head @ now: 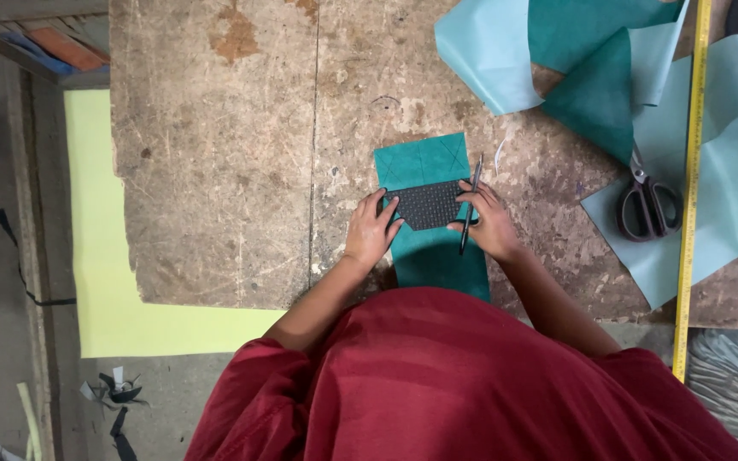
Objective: Tracing a template onto fabric with a marker and cutting out the shapes with scissors
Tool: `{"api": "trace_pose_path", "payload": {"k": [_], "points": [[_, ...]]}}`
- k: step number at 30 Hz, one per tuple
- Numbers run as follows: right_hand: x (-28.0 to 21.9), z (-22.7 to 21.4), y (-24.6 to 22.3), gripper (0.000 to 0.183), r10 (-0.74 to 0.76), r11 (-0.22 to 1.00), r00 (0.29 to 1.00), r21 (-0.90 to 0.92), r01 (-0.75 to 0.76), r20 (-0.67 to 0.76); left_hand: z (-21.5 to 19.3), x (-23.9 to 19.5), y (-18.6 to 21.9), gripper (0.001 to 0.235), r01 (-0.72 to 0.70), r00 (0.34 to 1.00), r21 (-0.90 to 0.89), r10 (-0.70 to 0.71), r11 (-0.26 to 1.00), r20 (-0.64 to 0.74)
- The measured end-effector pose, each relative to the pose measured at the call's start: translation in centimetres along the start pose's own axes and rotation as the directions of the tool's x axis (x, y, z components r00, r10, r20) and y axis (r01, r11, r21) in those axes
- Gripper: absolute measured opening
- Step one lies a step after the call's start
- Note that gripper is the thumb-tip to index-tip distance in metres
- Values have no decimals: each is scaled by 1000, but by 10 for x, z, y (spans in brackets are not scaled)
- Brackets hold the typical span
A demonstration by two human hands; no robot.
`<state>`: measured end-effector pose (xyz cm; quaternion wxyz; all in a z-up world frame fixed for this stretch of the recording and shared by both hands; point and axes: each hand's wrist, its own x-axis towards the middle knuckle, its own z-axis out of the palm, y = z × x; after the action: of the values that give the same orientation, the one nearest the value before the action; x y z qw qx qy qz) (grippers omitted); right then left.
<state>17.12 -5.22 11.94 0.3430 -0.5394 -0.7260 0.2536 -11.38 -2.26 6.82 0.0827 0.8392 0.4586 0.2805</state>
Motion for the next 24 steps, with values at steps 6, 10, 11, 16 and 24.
{"api": "trace_pose_path", "payload": {"k": [6, 10, 11, 16, 24], "points": [[-1, 4, 7, 56, 18, 999, 1000, -39, -17, 9, -3, 2, 2, 44, 5, 1000, -12, -5, 1000, -6], [-1, 3, 3, 53, 28, 1000, 999, 1, -29, 16, -2, 3, 1, 42, 2, 1000, -12, -2, 1000, -13], [-2, 4, 7, 54, 32, 999, 999, -10, -32, 19, 0, 2, 0, 41, 2, 1000, -6, -2, 1000, -14], [-3, 4, 7, 53, 54, 998, 998, 12, -54, 36, 3, 2, -1, 40, 4, 1000, 9, -4, 1000, -18], [-8, 9, 19, 56, 54, 998, 998, -17, -54, 24, 2, 3, 2, 38, 18, 1000, 40, -17, 999, -9]]}}
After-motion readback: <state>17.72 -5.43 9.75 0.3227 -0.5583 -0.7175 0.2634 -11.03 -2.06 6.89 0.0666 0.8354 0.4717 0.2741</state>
